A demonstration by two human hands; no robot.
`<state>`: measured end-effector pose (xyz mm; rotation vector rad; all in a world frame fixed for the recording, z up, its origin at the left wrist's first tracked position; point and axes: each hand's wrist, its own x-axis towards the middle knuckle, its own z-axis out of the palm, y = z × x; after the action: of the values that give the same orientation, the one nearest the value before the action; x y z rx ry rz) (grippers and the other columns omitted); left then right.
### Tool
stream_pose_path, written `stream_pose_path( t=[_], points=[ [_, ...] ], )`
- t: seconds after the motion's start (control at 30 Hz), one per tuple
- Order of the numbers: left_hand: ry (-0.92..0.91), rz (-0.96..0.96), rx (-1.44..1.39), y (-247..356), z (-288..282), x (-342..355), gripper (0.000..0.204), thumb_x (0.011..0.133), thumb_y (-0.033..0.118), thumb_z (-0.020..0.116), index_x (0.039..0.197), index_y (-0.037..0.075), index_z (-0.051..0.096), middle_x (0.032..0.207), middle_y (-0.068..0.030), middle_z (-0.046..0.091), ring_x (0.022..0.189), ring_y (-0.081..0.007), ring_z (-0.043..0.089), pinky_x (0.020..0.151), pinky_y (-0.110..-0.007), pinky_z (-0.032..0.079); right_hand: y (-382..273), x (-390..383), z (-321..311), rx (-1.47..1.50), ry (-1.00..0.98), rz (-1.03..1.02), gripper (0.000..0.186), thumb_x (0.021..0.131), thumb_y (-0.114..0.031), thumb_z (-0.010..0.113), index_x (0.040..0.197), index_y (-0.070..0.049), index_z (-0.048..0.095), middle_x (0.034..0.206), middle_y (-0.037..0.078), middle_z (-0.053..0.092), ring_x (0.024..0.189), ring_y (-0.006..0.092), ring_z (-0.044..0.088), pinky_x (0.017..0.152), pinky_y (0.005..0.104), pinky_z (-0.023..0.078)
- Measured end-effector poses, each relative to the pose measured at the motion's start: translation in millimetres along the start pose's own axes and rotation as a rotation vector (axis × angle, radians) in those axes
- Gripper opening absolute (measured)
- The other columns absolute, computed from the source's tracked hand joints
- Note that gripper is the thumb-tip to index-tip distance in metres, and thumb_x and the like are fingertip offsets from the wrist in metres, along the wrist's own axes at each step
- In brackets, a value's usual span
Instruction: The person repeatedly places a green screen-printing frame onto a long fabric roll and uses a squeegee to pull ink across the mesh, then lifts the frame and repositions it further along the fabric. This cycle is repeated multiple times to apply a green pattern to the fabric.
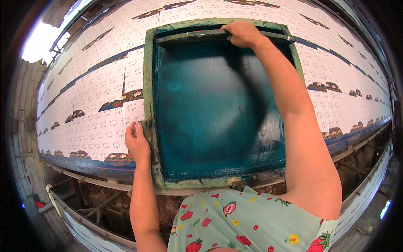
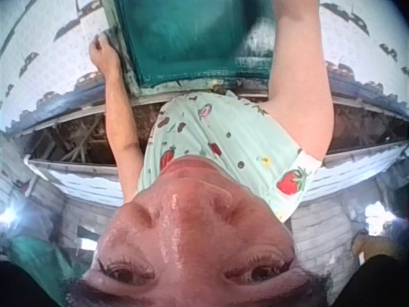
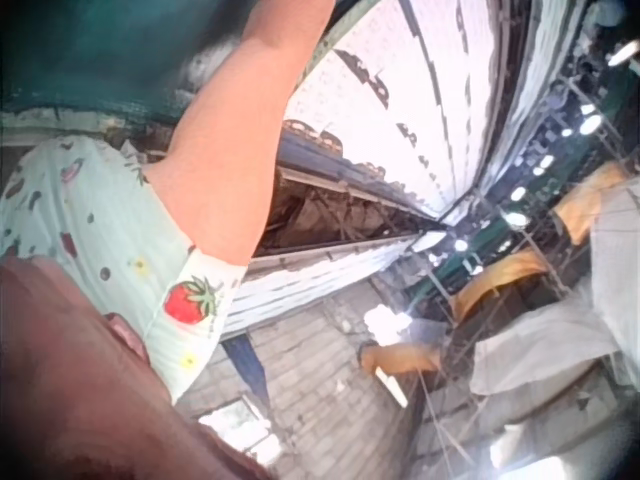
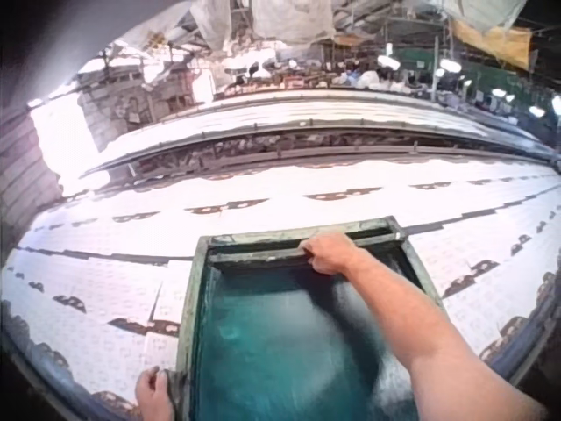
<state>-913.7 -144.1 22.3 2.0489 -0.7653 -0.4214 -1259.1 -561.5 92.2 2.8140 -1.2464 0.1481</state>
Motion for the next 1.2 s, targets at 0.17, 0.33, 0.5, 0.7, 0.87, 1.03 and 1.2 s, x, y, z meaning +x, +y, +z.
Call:
stream_pose_path(
  t=[0.17,0.33,0.5,0.7,0.87,1.03,1.2],
  points=[
    [-0.029,0.061,-0.1,-8,2,9,0.045,0.115,0.032,0.067,0.139,-0.006,0.071,0.121,-0.014,0.077,0.108,-0.0196,0.071,0.098,-0.035,0.055,-39,-62,-5,0.054,-0.046,-0.002,0.041,0.096,-0.017,0.069,0.136,-0.019,0.076,0.122,0.017,0.082,0.115,0.0405,0.077,0.099,0.054,0.063],
    [-0.069,0.093,-0.174,-9,4,13,0.044,0.113,0.034,0.07,0.13,-0.007,0.074,0.113,-0.0131,0.079,0.103,-0.0193,0.072,0.095,-0.034,0.057,-90,-147,-13,0.088,-0.068,-0.002,0.038,0.096,-0.017,0.07,0.134,-0.019,0.077,0.121,0.016,0.081,0.113,0.0415,0.077,0.097,0.0549,0.063],
    [-0.096,0.085,-0.298,-21,9,20,0.045,0.112,0.034,0.071,0.128,-0.008,0.074,0.116,-0.015,0.08,0.107,-0.0212,0.073,0.097,-0.036,0.057,-150,-231,-35,0.13,-0.126,0.029,0.036,0.095,-0.016,0.074,0.131,-0.02,0.077,0.12,0.013,0.079,0.112,0.0402,0.076,0.095,0.0544,0.062],
    [-0.122,0.092,-0.294,-19,8,19,0.049,0.111,0.036,0.072,0.129,-0.009,0.074,0.12,-0.0176,0.081,0.109,-0.0248,0.075,0.1,-0.038,0.057,-210,-316,-45,0.161,-0.109,0.04,0.036,0.09,-0.01,0.076,0.125,-0.018,0.079,0.113,0.011,0.077,0.109,0.0385,0.076,0.092,0.0525,0.062],
    [-0.082,0.126,-0.211,-19,7,17,0.052,0.108,0.041,0.073,0.126,-0.008,0.077,0.119,-0.0172,0.081,0.109,-0.0266,0.074,0.1,-0.039,0.056,-242,-369,-44,0.195,-0.068,0.005,0.037,0.087,-0.005,0.078,0.123,-0.016,0.079,0.109,0.01,0.076,0.106,0.0372,0.075,0.089,0.0515,0.061],
    [-0.039,0.137,-0.035,-12,6,14,0.056,0.107,0.047,0.07,0.129,-0.003,0.078,0.124,-0.0243,0.081,0.117,-0.0382,0.076,0.105,-0.046,0.056,-256,-401,-37,0.149,-0.01,-0.052,0.04,0.088,-0.007,0.073,0.127,-0.018,0.079,0.114,0.009,0.077,0.112,0.0327,0.075,0.095,0.0476,0.06],
    [0.023,0.218,0.104,-18,15,23,0.056,0.106,0.049,0.068,0.123,-0.003,0.081,0.122,-0.0266,0.081,0.118,-0.0437,0.075,0.106,-0.05,0.055,-256,-423,-36,0.192,0.026,-0.104,0.047,0.086,-0.038,0.091,0.124,-0.015,0.077,0.114,0.009,0.073,0.114,0.0325,0.071,0.092,0.0474,0.055]
  ],
)
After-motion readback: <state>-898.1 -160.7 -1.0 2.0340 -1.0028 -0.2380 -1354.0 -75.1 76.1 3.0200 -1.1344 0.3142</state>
